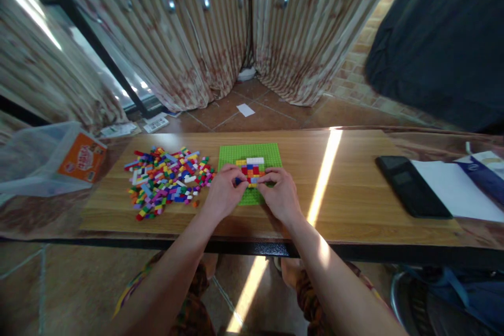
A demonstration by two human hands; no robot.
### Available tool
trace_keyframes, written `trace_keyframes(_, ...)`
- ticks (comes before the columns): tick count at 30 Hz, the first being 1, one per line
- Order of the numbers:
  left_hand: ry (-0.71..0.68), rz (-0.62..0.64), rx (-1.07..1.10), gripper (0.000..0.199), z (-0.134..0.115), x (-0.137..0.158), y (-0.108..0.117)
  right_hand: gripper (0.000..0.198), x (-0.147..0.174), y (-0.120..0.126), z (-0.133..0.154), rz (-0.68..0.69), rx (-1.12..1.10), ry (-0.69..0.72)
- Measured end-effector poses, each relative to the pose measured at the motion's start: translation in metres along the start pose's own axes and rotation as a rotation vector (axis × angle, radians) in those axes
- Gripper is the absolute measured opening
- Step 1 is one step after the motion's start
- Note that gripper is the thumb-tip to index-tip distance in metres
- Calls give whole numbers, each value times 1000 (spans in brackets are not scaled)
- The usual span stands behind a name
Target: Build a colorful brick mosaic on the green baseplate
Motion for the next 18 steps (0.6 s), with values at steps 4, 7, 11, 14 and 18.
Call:
trace_keyframes(4, 19, -10, -1, 10, -2, 3, 0, 13, 1, 1, 1, 17, -24, 4)
trace_keyframes(7, 18, -7, -11, 8, -4, 7, -1, 15, 0, 3, 0, 32, -18, 15)
trace_keyframes(11, -4, -3, -41, 7, -4, 9, 3, 18, -3, 4, -4, 58, 4, 30)
trace_keyframes(14, 18, -25, -98, 11, 5, 6, 16, 22, -4, 6, -7, 74, -4, 6)
trace_keyframes(18, 95, -49, -213, 17, 31, 4, 46, 27, -6, 9, -9, 62, -10, -53)
Point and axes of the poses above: each hand's wrist, its own x-axis away from the middle knuckle, its own y-axis out of the back of the hand, z = x × y, the point moved 6 cm from there along -x, towards the middle knuckle, and after that the axes turned 13 degrees about -y, right-handed, at the moved point
